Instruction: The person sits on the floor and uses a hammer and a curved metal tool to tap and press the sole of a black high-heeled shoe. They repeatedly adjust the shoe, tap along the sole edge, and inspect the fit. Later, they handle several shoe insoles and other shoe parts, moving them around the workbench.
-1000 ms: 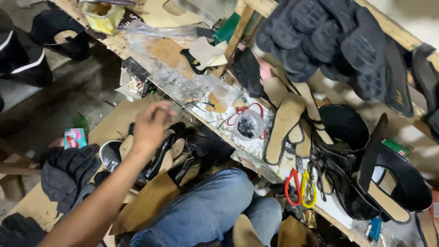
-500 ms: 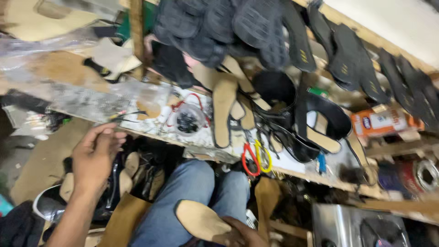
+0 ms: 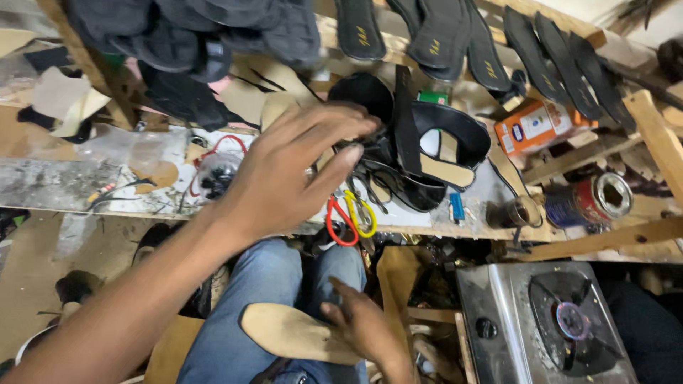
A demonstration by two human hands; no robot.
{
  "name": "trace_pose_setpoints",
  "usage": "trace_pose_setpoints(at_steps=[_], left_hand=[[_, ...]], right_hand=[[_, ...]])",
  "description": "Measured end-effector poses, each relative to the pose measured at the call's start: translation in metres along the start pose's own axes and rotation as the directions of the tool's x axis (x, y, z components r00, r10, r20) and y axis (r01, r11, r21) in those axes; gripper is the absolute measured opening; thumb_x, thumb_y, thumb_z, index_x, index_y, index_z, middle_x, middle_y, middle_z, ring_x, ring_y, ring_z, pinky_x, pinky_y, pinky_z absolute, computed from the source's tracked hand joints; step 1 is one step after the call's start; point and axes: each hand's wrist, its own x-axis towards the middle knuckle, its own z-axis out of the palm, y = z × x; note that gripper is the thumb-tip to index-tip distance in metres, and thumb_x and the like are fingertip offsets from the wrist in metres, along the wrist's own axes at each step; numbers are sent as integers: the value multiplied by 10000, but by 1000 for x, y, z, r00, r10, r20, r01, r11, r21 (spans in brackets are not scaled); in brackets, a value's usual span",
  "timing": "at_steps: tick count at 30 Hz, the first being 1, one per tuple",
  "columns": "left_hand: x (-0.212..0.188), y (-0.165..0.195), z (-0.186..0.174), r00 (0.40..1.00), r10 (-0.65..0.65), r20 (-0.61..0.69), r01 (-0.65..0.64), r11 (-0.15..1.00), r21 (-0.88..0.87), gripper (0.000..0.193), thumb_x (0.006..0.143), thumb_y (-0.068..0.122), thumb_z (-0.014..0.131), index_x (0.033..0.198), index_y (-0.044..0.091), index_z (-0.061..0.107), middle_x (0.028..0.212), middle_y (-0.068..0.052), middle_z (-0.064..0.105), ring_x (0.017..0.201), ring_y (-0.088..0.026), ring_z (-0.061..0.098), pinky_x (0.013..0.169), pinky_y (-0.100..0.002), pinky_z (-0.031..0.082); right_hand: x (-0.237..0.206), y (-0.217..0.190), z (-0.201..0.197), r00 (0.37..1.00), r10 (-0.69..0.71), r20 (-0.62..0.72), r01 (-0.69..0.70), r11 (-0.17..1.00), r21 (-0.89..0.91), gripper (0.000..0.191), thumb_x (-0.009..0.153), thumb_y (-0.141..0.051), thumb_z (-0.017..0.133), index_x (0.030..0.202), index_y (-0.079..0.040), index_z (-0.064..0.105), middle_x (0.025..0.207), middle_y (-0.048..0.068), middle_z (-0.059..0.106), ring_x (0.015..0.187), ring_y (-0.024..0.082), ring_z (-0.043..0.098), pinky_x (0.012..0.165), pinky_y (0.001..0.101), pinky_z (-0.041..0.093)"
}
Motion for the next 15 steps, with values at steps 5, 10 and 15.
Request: trace_pose_setpoints(at_steps=[5,10,15], left_hand=[[93,-10,61,947,318,46,-319,907,274,497,917,177,769,1389,107,629,1451,-179,536,1337,-388,508,1123,-497,411],[103,-6,136,916,305,260,-367,900,235,467,948,156,790,1385,124,629,1440,-149,550,1364,-343,512,1116,-494,395],[46,-28,200,885,34,465,-244,884,399,771,620,311,869,1344,191,631,1525,-210,440,1373,-447,434,1058,-537,362]], right_hand=[[-25,8,36,975,176,-136,-153,975,163,405,972,-374,521,1273,-162,688,1056,163,753,1024,343,707,891,401,535],[-33,22,30,979,68,-191,-25,976,218,390,999,-354,541,1266,-106,678,1053,185,744,1011,380,697,870,426,535],[-36,37,19,994,42,-102,-6,944,331,404,1012,-337,546,1305,-75,639,1066,197,739,1016,361,711,864,401,544]])
